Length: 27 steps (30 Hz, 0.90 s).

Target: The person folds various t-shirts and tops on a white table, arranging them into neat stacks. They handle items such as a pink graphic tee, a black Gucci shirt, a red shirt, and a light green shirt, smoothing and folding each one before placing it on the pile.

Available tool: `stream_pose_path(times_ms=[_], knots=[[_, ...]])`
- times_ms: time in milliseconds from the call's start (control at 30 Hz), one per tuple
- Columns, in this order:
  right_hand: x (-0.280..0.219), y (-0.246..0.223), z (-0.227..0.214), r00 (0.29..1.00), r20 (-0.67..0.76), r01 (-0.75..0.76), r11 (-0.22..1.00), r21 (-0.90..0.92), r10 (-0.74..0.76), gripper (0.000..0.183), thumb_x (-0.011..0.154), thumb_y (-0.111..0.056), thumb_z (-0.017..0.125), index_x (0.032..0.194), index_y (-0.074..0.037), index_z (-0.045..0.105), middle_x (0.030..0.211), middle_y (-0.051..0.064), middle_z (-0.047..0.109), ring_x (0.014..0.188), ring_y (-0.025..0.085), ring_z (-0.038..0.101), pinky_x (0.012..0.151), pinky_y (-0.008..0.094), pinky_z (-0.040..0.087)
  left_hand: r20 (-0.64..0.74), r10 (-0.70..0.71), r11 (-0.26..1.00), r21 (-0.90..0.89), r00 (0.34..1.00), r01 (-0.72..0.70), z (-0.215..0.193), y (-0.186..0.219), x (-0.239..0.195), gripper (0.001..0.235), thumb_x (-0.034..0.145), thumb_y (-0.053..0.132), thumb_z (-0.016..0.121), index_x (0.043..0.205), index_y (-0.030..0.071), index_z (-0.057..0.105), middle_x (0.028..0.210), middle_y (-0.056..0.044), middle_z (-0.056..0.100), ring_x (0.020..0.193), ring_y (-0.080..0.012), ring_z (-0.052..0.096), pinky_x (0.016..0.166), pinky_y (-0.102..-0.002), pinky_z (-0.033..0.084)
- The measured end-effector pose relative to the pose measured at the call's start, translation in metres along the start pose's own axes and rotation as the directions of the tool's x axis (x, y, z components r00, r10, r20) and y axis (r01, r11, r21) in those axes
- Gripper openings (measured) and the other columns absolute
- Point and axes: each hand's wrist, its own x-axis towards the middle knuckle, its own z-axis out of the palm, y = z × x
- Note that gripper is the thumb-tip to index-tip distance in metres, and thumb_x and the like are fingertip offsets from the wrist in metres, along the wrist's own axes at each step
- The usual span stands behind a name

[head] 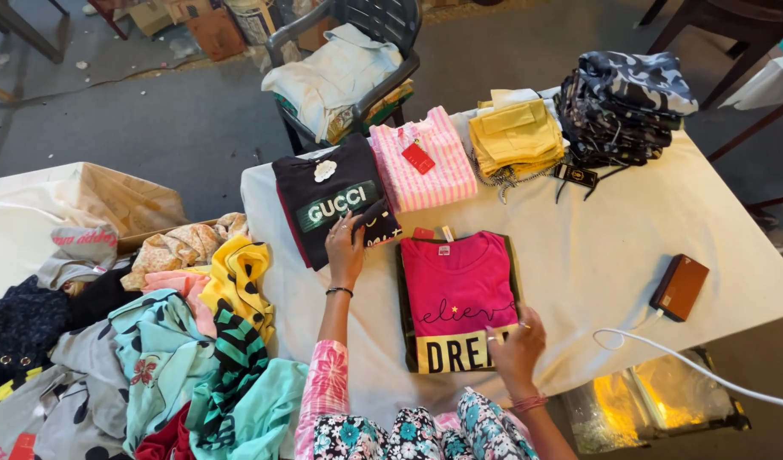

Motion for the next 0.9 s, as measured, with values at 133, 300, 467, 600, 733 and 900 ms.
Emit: stream_pose_path(times_ms=[133, 300, 467, 600, 733, 900], knots=[[0.026, -0.052, 0.039, 0.919, 0.328, 0.048, 0.889, 0.455, -0.217, 0.078, 0.081, -0.033, 0.081, 0.143, -0.007, 0.043, 0.137, 0.018, 0.056, 0.127, 0.033, 0.056, 0.103, 0.047, 0.048, -0.028, 0.057, 0.998, 0.042, 0.998, -0.056, -0.005, 0.014, -0.002, 0.027, 0.098, 0.018, 0.067, 0.124, 0.013, 0.071, 0.138, -0.012, 0.066, 0.130, -0.0334, 0.059, 0.110, -0.046, 0.043], [0.077, -0.135, 0.122, 0.491, 0.756, -0.828, 0.039, 0.560, -0.433, 0.061, 0.096, -0.046, 0.058, 0.142, -0.010, 0.044, 0.130, 0.015, 0.064, 0.106, 0.027, 0.069, 0.090, 0.042, 0.058, -0.024, 0.095, 0.987, 0.132, 0.995, -0.091, -0.009, 0.011, -0.003, 0.026, 0.095, 0.018, 0.069, 0.120, 0.015, 0.073, 0.133, -0.011, 0.068, 0.125, -0.0308, 0.060, 0.105, -0.046, 0.044], [0.128, -0.211, 0.199, 0.494, 0.754, -0.847, -0.042, 0.530, -0.433, 0.038, 0.102, -0.038, 0.058, 0.124, -0.008, 0.055, 0.119, 0.012, 0.067, 0.099, 0.026, 0.069, 0.080, 0.039, 0.059, -0.020, 0.101, 0.969, 0.227, 0.995, -0.094, -0.019, 0.025, -0.012, 0.029, 0.091, 0.015, 0.070, 0.120, 0.016, 0.074, 0.131, -0.009, 0.068, 0.122, -0.0289, 0.060, 0.105, -0.047, 0.041], [0.150, -0.221, 0.248, 0.509, 0.812, -0.841, 0.035, 0.540, -0.286, 0.019, 0.097, -0.015, 0.065, 0.111, -0.002, 0.065, 0.103, 0.015, 0.068, 0.086, 0.030, 0.066, 0.068, 0.041, 0.058, -0.219, 0.060, 0.996, 0.074, 0.974, -0.045, -0.017, 0.043, -0.033, 0.034, 0.093, 0.013, 0.067, 0.127, 0.012, 0.065, 0.129, -0.011, 0.064, 0.123, -0.0311, 0.059, 0.106, -0.044, 0.044], [0.142, -0.218, 0.205, 0.577, 0.793, -0.807, 0.013, 0.591, -0.193, 0.027, 0.089, -0.003, 0.060, 0.115, -0.003, 0.063, 0.107, 0.010, 0.070, 0.093, 0.023, 0.070, 0.074, 0.041, 0.063, -0.359, -0.489, 0.799, -0.550, 0.795, 0.243, 0.038, -0.008, -0.060, 0.041, 0.094, 0.016, 0.071, 0.131, 0.010, 0.055, 0.119, -0.011, 0.059, 0.108, -0.0309, 0.057, 0.093, -0.044, 0.046], [0.130, -0.179, 0.179, 0.558, 0.803, -0.824, -0.028, 0.566, -0.209, 0.033, 0.093, 0.002, 0.058, 0.126, -0.003, 0.058, 0.111, 0.008, 0.068, 0.099, 0.019, 0.068, 0.080, 0.038, 0.061, 0.416, -0.822, -0.371, -0.909, 0.388, 0.189, -0.010, 0.037, -0.058, 0.039, 0.083, 0.031, 0.073, 0.117, 0.015, 0.064, 0.114, -0.005, 0.065, 0.097, -0.0222, 0.064, 0.082, -0.043, 0.056]])
